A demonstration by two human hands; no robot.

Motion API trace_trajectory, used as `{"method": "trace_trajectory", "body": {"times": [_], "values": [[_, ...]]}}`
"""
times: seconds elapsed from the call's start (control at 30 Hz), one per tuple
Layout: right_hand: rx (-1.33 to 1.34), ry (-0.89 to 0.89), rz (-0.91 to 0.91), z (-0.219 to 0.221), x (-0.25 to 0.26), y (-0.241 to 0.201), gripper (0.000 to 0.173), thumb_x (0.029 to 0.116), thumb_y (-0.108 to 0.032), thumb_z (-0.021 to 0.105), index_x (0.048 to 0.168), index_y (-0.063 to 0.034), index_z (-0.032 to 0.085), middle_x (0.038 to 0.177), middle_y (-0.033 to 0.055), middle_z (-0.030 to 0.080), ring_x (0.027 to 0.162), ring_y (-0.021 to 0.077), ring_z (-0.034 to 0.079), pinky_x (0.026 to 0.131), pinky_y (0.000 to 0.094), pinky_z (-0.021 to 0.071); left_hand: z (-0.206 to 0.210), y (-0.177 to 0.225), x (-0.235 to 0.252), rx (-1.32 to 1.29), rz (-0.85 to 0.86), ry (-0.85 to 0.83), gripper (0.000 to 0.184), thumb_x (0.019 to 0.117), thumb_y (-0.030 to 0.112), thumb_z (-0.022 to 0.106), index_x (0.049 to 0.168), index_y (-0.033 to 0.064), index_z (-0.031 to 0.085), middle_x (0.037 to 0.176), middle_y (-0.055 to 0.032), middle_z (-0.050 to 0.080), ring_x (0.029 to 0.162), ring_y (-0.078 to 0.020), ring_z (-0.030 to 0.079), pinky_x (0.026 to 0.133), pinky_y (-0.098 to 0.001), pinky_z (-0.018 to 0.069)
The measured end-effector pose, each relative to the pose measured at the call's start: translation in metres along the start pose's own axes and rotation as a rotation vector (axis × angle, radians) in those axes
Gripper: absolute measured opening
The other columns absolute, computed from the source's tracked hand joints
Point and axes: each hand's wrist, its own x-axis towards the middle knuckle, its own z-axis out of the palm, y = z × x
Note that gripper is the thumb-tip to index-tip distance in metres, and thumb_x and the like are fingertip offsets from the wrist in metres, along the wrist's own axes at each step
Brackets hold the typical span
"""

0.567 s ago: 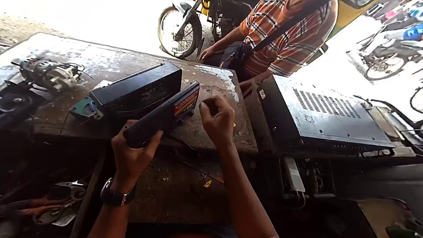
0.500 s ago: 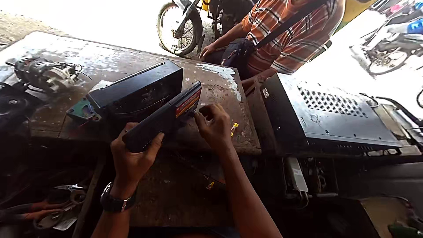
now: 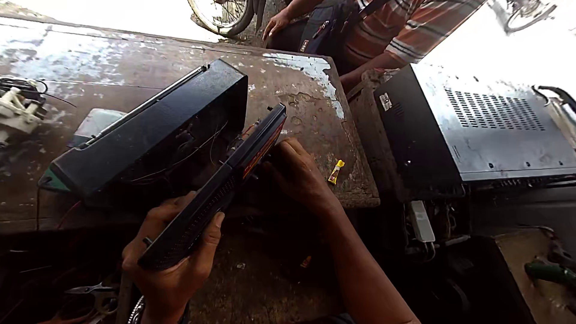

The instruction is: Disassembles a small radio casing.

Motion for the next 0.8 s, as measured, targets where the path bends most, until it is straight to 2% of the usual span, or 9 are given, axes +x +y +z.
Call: {"method": "trace_trajectory", "body": {"times": [0.1,0.33,0.43,0.57,0.67,0.8], "values": [[0.005,0.024,-0.004,0.001,0.0,0.0,0.017,0.0973,-0.022,0.065,0.1,-0.0057,0.07,0.1,0.0069,0.065,0.101,0.0183,0.064,0.087,0.0334,0.0559,-0.001,-0.001,0.0,-0.003,-0.005,-0.002,0.039,0.084,0.018,0.084,0.117,0.0113,0.064,0.108,0.0076,0.073,0.099,-0.0052,0.071,0.089,-0.0243,0.0616],[0.05,0.003,0.046,-0.01,-0.005,-0.002,0.019,0.0981,-0.025,0.069,0.102,-0.0061,0.07,0.099,0.005,0.067,0.092,0.0143,0.065,0.081,0.0315,0.0576,0.001,-0.001,-0.001,0.006,-0.003,0.021,0.038,0.0839,0.018,0.084,0.115,0.0089,0.064,0.106,0.0059,0.073,0.096,-0.0053,0.072,0.088,-0.0248,0.0619],[0.185,-0.008,0.079,-0.017,-0.011,-0.004,0.02,0.0976,-0.02,0.07,0.108,-0.0034,0.072,0.098,0.0049,0.068,0.089,0.0121,0.066,0.081,0.0292,0.0585,0.001,-0.001,-0.002,0.015,-0.014,0.044,0.041,0.0831,0.017,0.085,0.117,0.0092,0.063,0.106,0.0063,0.073,0.096,-0.0054,0.072,0.088,-0.0256,0.0618],[0.496,0.05,0.269,-0.02,-0.018,-0.008,0.024,0.0971,-0.009,0.07,0.121,-0.0035,0.07,0.11,0.0066,0.071,0.089,0.0114,0.07,0.078,0.027,0.0614,0.0,-0.004,-0.003,0.033,-0.033,0.068,0.048,0.0816,0.017,0.086,0.122,0.0088,0.06,0.107,0.0058,0.073,0.099,-0.0073,0.072,0.091,-0.0288,0.0617],[0.648,0.092,0.31,-0.016,-0.02,-0.008,0.026,0.0973,-0.006,0.069,0.123,-0.0018,0.069,0.11,0.0085,0.072,0.087,0.0127,0.07,0.076,0.0272,0.061,0.0,-0.005,-0.005,0.048,-0.047,0.086,0.055,0.0804,0.018,0.087,0.126,0.0069,0.058,0.111,0.0033,0.072,0.103,-0.0101,0.071,0.095,-0.0324,0.0602],[0.683,0.075,0.281,-0.013,-0.021,-0.004,0.027,0.0995,-0.007,0.066,0.126,-0.0013,0.069,0.112,0.0086,0.072,0.094,0.013,0.07,0.083,0.0288,0.0613,-0.001,-0.007,-0.007,0.042,-0.064,0.114,0.062,0.078,0.015,0.089,0.128,0.0054,0.054,0.112,0.0016,0.072,0.105,-0.013,0.07,0.096,-0.0357,0.0597]]}}
